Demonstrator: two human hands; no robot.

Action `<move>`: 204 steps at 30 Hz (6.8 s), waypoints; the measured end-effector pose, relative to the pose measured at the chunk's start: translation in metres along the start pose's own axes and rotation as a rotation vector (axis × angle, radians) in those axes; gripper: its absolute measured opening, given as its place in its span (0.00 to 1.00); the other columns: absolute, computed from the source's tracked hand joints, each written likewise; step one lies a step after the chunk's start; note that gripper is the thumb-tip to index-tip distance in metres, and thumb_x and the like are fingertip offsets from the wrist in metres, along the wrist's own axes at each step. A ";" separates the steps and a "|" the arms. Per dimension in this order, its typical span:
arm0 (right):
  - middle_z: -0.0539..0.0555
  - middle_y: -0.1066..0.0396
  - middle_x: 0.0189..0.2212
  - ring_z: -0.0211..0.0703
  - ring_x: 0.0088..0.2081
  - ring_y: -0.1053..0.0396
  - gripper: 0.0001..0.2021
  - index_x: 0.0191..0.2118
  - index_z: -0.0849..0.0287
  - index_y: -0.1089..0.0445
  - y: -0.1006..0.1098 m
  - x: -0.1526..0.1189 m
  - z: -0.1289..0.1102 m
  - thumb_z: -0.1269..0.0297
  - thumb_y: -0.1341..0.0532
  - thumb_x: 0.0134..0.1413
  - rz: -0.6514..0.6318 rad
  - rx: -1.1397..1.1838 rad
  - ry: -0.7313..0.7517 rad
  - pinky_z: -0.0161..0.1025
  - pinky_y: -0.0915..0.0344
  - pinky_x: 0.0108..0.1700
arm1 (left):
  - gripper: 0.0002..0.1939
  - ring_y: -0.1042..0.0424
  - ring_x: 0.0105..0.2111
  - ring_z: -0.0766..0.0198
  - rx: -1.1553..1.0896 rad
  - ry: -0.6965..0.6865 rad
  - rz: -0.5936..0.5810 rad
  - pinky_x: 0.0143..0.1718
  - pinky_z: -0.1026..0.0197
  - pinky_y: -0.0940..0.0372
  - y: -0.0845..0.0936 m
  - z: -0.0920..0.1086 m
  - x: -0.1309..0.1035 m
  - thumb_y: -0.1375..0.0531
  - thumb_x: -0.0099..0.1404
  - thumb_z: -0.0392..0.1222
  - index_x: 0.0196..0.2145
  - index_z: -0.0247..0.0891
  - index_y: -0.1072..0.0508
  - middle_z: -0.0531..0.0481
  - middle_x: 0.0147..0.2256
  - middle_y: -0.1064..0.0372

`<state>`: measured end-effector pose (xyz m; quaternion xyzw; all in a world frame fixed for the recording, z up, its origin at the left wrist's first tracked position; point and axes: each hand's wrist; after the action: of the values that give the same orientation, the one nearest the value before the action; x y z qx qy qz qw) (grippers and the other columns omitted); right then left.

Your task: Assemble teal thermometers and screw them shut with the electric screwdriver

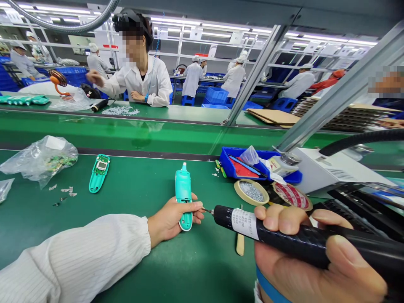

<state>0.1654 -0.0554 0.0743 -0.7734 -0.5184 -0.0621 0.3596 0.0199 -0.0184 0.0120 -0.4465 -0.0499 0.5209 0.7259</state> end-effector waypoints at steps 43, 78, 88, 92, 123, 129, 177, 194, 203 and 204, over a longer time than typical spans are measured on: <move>0.45 0.38 0.17 0.36 0.19 0.40 0.03 0.28 0.56 0.36 -0.025 -0.015 0.015 0.65 0.41 0.45 -0.244 0.045 0.083 0.38 0.40 0.24 | 0.29 0.44 0.13 0.72 0.215 0.072 -0.135 0.15 0.68 0.48 0.002 -0.006 0.002 0.49 0.51 0.68 0.31 0.36 0.38 0.57 0.14 0.43; 0.44 0.34 0.16 0.40 0.19 0.34 0.11 0.30 0.57 0.38 0.085 0.086 0.041 0.64 0.37 0.38 0.317 -0.324 0.302 0.44 0.33 0.29 | 0.17 0.42 0.17 0.73 0.262 0.042 -0.078 0.19 0.67 0.46 -0.001 -0.012 -0.004 0.37 0.51 0.43 0.37 0.36 0.38 0.56 0.22 0.41; 0.44 0.35 0.15 0.39 0.18 0.36 0.10 0.28 0.58 0.39 0.061 0.080 0.025 0.67 0.37 0.35 0.277 -0.252 0.352 0.41 0.35 0.29 | 0.18 0.39 0.19 0.72 0.223 -0.015 -0.060 0.21 0.67 0.42 -0.001 -0.011 -0.002 0.36 0.50 0.39 0.36 0.35 0.38 0.57 0.20 0.40; 0.43 0.38 0.13 0.38 0.19 0.39 0.09 0.27 0.55 0.42 0.042 0.061 0.009 0.65 0.41 0.35 0.258 -0.139 0.291 0.42 0.35 0.30 | 0.20 0.32 0.25 0.68 0.171 -0.036 -0.022 0.29 0.64 0.36 -0.002 -0.009 -0.002 0.33 0.47 0.36 0.36 0.34 0.38 0.52 0.25 0.34; 0.45 0.40 0.16 0.37 0.22 0.42 0.09 0.26 0.54 0.35 0.001 -0.001 0.007 0.60 0.37 0.33 0.076 0.081 -0.086 0.39 0.36 0.31 | 0.16 0.30 0.25 0.68 0.214 -0.204 0.120 0.28 0.65 0.36 0.008 0.010 0.011 0.37 0.51 0.30 0.37 0.32 0.38 0.48 0.26 0.30; 0.45 0.39 0.16 0.36 0.22 0.42 0.08 0.27 0.54 0.35 0.001 -0.002 0.006 0.61 0.38 0.36 0.038 0.085 -0.079 0.39 0.36 0.32 | 0.14 0.29 0.26 0.66 0.179 -0.140 0.069 0.30 0.63 0.35 0.004 0.010 0.007 0.39 0.53 0.29 0.36 0.31 0.38 0.46 0.26 0.30; 0.45 0.38 0.18 0.35 0.20 0.40 0.07 0.31 0.54 0.35 -0.011 -0.034 -0.002 0.59 0.40 0.45 -0.261 -0.016 -0.041 0.39 0.38 0.28 | 0.14 0.42 0.19 0.74 0.084 -0.141 -0.008 0.22 0.67 0.43 0.013 -0.003 0.011 0.36 0.51 0.42 0.28 0.35 0.38 0.56 0.21 0.42; 0.45 0.36 0.20 0.36 0.21 0.39 0.06 0.32 0.55 0.38 -0.018 -0.039 0.011 0.64 0.41 0.47 -0.412 0.010 0.021 0.40 0.41 0.27 | 0.15 0.44 0.17 0.76 0.098 -0.113 0.034 0.20 0.69 0.48 0.009 0.000 0.008 0.35 0.50 0.42 0.27 0.35 0.39 0.58 0.20 0.44; 0.47 0.36 0.20 0.39 0.22 0.39 0.08 0.34 0.53 0.38 -0.008 -0.039 -0.014 0.61 0.41 0.45 -0.409 -0.108 -0.003 0.44 0.39 0.29 | 0.14 0.44 0.17 0.76 0.145 -0.124 -0.028 0.19 0.69 0.46 0.007 -0.001 0.006 0.36 0.50 0.41 0.27 0.34 0.38 0.57 0.20 0.43; 0.47 0.36 0.20 0.39 0.22 0.39 0.10 0.34 0.52 0.37 0.002 -0.037 -0.020 0.59 0.40 0.43 -0.373 -0.144 -0.001 0.45 0.39 0.30 | 0.13 0.44 0.17 0.75 0.168 -0.135 -0.033 0.19 0.69 0.46 0.008 0.003 0.005 0.36 0.50 0.41 0.28 0.34 0.38 0.57 0.20 0.43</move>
<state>0.1561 -0.0966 0.0708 -0.6878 -0.6471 -0.1642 0.2851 0.0153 -0.0124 0.0064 -0.3468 -0.0623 0.5400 0.7644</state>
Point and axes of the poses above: each hand's wrist, its own x-axis towards the middle knuckle, its own y-axis out of the back of the hand, z = x × y
